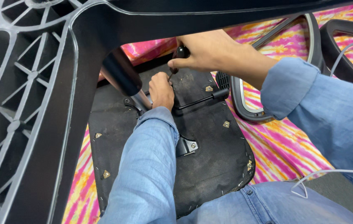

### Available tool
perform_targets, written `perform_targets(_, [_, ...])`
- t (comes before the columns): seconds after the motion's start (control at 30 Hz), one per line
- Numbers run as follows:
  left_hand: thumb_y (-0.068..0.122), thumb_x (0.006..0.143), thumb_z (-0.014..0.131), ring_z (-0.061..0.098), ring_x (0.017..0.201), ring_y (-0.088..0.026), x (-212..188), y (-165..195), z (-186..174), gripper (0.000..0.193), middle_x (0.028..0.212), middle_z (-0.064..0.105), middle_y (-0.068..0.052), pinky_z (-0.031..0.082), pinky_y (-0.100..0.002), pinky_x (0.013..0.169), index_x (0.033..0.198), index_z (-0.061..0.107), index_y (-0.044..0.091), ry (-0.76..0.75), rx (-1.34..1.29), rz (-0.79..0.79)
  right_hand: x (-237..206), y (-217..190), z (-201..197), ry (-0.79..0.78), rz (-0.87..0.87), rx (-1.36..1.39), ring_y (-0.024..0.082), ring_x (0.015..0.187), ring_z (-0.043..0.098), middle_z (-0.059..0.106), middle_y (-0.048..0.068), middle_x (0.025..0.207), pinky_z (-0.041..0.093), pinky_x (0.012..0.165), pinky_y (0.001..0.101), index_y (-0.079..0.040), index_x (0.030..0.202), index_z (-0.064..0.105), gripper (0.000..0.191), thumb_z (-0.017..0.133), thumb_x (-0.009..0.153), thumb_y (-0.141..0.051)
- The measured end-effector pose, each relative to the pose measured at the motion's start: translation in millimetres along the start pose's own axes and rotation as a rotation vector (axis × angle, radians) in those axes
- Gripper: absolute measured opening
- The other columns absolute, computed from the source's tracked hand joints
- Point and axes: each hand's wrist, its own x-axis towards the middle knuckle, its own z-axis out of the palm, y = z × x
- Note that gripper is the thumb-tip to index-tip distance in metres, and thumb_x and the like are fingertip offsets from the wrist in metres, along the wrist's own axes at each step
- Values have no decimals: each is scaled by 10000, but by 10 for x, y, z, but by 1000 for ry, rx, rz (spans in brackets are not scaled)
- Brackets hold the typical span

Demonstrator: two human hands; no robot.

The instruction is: The person works under an office chair seat, using a screwdriver to loosen and tighten screws on the seat's tilt and height mechanism. They hold the mechanism plate with one hand while driving screws, then continue turning a knob-like part by hand at the end.

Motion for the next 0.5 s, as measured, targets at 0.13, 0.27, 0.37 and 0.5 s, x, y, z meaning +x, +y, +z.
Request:
perform_targets(0.13, [53,857,708,696,935,-424,0,11,5,43,948,723,-222,542,-515,809,882,743,48,51,14,33,-4,-94,74,-90,215,-107,430,913,700,720,278,936,553,826,504,47,963,706,673,625,1056,-614])
perform_targets(0.27, [51,857,702,693,947,-423,15,0,25,49,957,726,-215,536,-520,810,887,740,56,40,23,14,32,-12,139,126,-12,25,470,975,672,704,308,994,530,842,532,70,1127,643,568,681,1020,-487])
perform_targets(0.37, [49,862,702,691,955,-424,30,-10,38,42,970,726,-213,536,-519,806,890,732,54,45,42,25,74,84,123,-50,-87,122,447,987,680,708,273,1028,527,854,518,13,1323,538,610,715,936,-424])
perform_targets(0.5, [46,859,708,697,959,-416,16,-25,61,47,968,725,-215,543,-508,816,902,724,54,45,39,40,104,130,98,-161,-177,139,405,977,702,744,203,1033,536,834,513,-28,1152,639,478,699,830,-375])
